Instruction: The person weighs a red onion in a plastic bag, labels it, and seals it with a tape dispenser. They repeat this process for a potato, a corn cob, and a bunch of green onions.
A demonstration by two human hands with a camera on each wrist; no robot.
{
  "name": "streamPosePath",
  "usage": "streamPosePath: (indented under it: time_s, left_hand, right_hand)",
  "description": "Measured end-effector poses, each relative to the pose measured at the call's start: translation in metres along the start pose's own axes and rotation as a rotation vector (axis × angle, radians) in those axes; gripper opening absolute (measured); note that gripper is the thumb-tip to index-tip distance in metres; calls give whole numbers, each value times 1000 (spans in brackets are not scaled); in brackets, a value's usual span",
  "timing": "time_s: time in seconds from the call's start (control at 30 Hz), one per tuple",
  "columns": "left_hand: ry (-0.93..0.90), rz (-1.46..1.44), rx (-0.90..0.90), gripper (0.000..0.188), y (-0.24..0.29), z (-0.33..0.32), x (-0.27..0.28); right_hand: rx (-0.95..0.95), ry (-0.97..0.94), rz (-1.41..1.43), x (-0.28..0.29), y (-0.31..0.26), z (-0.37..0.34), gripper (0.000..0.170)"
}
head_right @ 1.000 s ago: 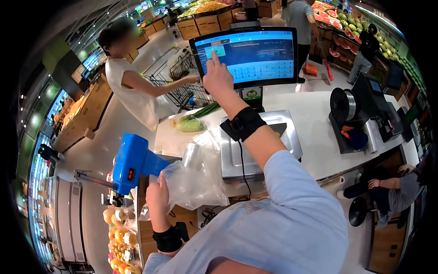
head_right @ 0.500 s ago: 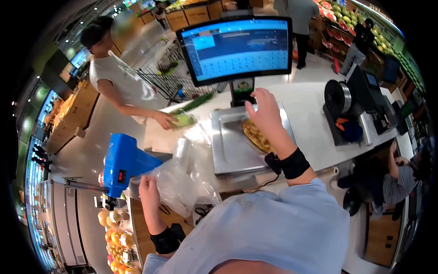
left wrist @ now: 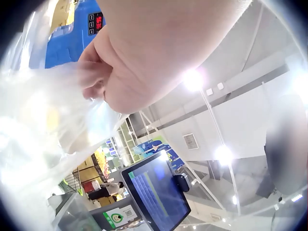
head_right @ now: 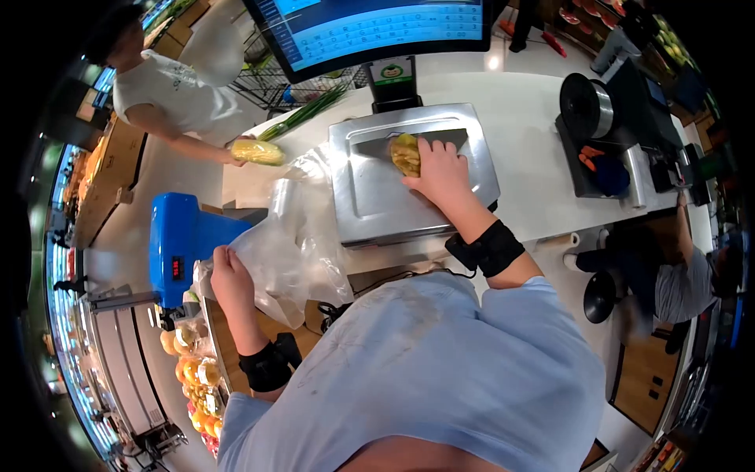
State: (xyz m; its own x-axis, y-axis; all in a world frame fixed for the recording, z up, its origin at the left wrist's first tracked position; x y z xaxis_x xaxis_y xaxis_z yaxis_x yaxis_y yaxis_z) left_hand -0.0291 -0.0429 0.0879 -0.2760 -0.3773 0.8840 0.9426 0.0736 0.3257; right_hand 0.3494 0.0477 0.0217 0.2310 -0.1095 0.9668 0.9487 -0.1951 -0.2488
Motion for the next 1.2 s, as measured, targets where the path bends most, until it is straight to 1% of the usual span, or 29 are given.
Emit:
streamPosePath:
  time_s: [0.07, 0.13, 0.17, 0.2, 0.27, 0.3, 0.37, 0.4, 0.43, 0.47, 0.5, 0.57, 0.6, 0.63, 0.67, 0.7, 0.73, 0.77, 0.8, 0.87, 0.9, 0.93, 0.97, 1.0, 1.03, 1.07, 1.13, 1.17, 1.2]
  left_hand:
    - [11, 5, 20, 22, 4, 3, 0]
    - [14, -16, 35, 24, 7, 7, -2]
    - [-24, -17, 92, 24, 6, 10, -4]
    - [-17, -1, 120, 24, 5, 11, -6]
    - [73, -187, 35, 28, 6, 15, -8]
    - [84, -166, 65, 28, 0, 18, -12]
    - [102, -279, 8, 31, -4, 21, -22]
    - [97, -263, 24, 31, 2, 19, -20]
    - [45, -353, 73, 31, 11, 21, -21]
    - [-7, -445, 119, 30, 16, 23, -24]
    - [2, -523, 94, 30, 17, 23, -28]
    - [-4, -513, 103, 30, 28, 25, -15]
    - [-6, -512, 111, 31, 35, 26, -7]
    - [-18, -477, 149, 32, 39, 26, 1]
    - [-14, -469, 146, 32, 45, 25, 7]
    - [-41, -420, 105, 31, 52, 22, 11]
    - [-69, -373, 66, 31, 59, 18, 12]
    - [-93, -456, 70, 31, 60, 13, 6]
    - [-93, -455, 68, 31, 65, 10, 12]
    - [-135, -689, 197, 30, 74, 5, 20]
    - [-102, -643, 135, 27, 61, 10, 28]
    - [-98, -644, 134, 27, 49, 14, 36]
    - [15, -652, 162, 27, 36, 20, 51]
    - [130, -659, 192, 26, 24, 23, 66]
    - [190, -679, 247, 26, 12, 24, 77]
    - [249, -701, 299, 25, -1, 26, 86]
    - [278, -722, 325, 25, -19, 26, 91]
    - [257, -727, 309, 26, -21, 27, 91]
    - [232, -734, 294, 26, -21, 28, 92]
  right_hand:
    - [47, -17, -12, -10, -2, 6, 69]
    - [90, -31, 6, -22, -2, 13, 61]
    - [136, 12, 58, -15, -5, 11, 55]
    - [165, -2, 65, -7, -6, 10, 55]
    - [97, -183, 370, 9, -7, 12, 56]
    - [129, -205, 376, 16, -12, 10, 56]
    - [126, -758, 1397, 20, -25, -6, 55]
    - [276, -1041, 1485, 20, -46, -20, 56]
    - [434, -1316, 1559, 22, -72, -38, 58]
    - [451, -1331, 1435, 32, -99, -58, 61]
    - [531, -1375, 1248, 17, -121, -71, 65]
    - [441, -1610, 985, -7, -157, -89, 64]
    - [451, -1611, 990, -19, -171, -93, 64]
    - [355, -1590, 996, -35, -182, -93, 59]
    - [259, -1567, 1001, -50, -192, -94, 55]
    - [264, -1568, 1007, -65, -207, -90, 55]
    - [176, -1833, 1212, -77, -223, -91, 51]
    - [71, -2094, 1415, -77, -237, -94, 48]
    - [72, -2094, 1417, -75, -245, -98, 48]
    - [-7, -1897, 1558, -74, -259, -96, 44]
    - [-113, -1704, 1358, -71, -258, -94, 50]
    - [-109, -1702, 1357, -65, -257, -92, 50]
    - [281, -1494, 1042, -57, -254, -86, 52]
    - [623, -1244, 714, -52, -251, -83, 55]
    - [694, -1122, 529, -59, -240, -83, 60]
    - [701, -1115, 519, -46, -227, -78, 60]
    - [1276, -440, 12, 2, -211, -85, 52]
    - [1281, -453, 5, 2, -215, -85, 52]
    - [1229, -404, -32, 0, -221, -78, 44]
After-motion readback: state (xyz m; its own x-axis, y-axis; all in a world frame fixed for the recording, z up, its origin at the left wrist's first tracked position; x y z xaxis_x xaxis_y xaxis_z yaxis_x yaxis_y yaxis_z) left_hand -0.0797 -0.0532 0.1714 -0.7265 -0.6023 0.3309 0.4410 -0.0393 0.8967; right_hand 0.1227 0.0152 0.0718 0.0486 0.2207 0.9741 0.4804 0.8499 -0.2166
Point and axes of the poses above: each hand's wrist, its own z-axis towards the middle knuckle, its own x-axis out of the back of the hand, y = z × x, the point moved 5 cm from there along z, towards the middle knuckle, and after that the axes turned 11 degrees about -x, right-handed, at the moved point
